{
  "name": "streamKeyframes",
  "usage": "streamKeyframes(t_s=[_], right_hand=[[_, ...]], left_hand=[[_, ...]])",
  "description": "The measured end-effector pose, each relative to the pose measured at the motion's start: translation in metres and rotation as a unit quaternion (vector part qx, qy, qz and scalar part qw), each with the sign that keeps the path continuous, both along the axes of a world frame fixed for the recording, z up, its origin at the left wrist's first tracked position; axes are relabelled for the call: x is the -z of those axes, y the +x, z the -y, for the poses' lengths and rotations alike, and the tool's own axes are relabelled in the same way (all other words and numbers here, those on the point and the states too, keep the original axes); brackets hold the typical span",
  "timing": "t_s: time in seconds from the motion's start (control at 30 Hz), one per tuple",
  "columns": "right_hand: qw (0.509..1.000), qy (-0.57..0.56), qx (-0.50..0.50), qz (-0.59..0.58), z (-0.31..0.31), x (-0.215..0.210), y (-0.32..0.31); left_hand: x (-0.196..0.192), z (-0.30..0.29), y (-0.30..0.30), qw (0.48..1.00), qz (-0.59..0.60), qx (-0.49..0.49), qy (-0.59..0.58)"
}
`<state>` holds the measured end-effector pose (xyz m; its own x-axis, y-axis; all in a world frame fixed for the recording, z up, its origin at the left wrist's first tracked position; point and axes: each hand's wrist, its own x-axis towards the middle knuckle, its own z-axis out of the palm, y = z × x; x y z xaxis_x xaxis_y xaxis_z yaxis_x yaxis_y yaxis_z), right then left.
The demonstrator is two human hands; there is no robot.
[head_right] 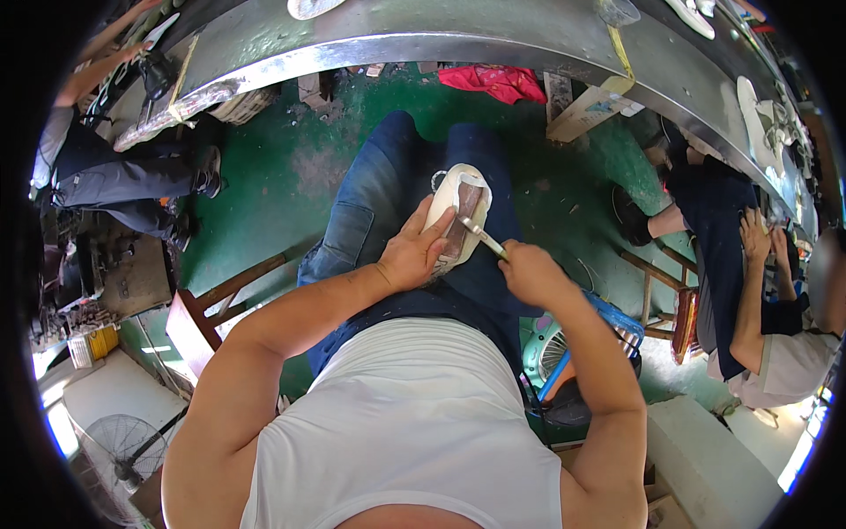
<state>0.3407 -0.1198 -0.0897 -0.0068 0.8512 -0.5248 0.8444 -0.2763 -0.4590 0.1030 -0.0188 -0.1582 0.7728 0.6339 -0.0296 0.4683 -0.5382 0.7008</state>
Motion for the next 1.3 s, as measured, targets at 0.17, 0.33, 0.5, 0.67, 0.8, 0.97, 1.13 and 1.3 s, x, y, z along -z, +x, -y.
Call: streamKeyframes(t_s=[0.17, 0.33, 0.5, 0.67, 0.8, 0.97, 1.13, 1.3], right_hand=[[0.986, 0.093, 0.084, -0.106, -0.031, -0.027, 0.001], [0.998, 0.067, -0.009, 0.004, -0.044, 0.009, -0.011], [0.998, 0.064, -0.016, -0.001, -0.037, 0.004, -0.007], [0.985, 0.117, 0.045, -0.122, -0.004, -0.017, -0.037], [0.996, 0.043, 0.006, -0.083, 0.004, -0.001, -0.035], [0.952, 0.091, 0.181, -0.231, 0.05, 0.021, -0.027], [0.84, 0.185, 0.334, -0.384, 0.082, 0.059, -0.035], [0.857, 0.153, 0.335, -0.361, 0.072, 0.051, -0.032]], left_hand=[[-0.013, -0.009, 0.004, 0.999, -0.029, 0.023, 0.011], [-0.039, -0.013, 0.01, 0.978, -0.18, 0.096, 0.033], [0.015, 0.021, -0.018, 0.957, -0.013, -0.169, -0.234], [-0.004, 0.01, -0.019, 0.954, -0.007, -0.116, -0.275], [-0.023, -0.001, -0.022, 0.937, -0.031, -0.05, -0.346], [-0.082, -0.03, -0.018, 0.965, -0.143, 0.012, -0.22], [-0.155, -0.069, -0.012, 0.994, 0.039, -0.014, -0.097], [-0.132, -0.087, 0.04, 0.947, 0.216, -0.054, -0.232]])
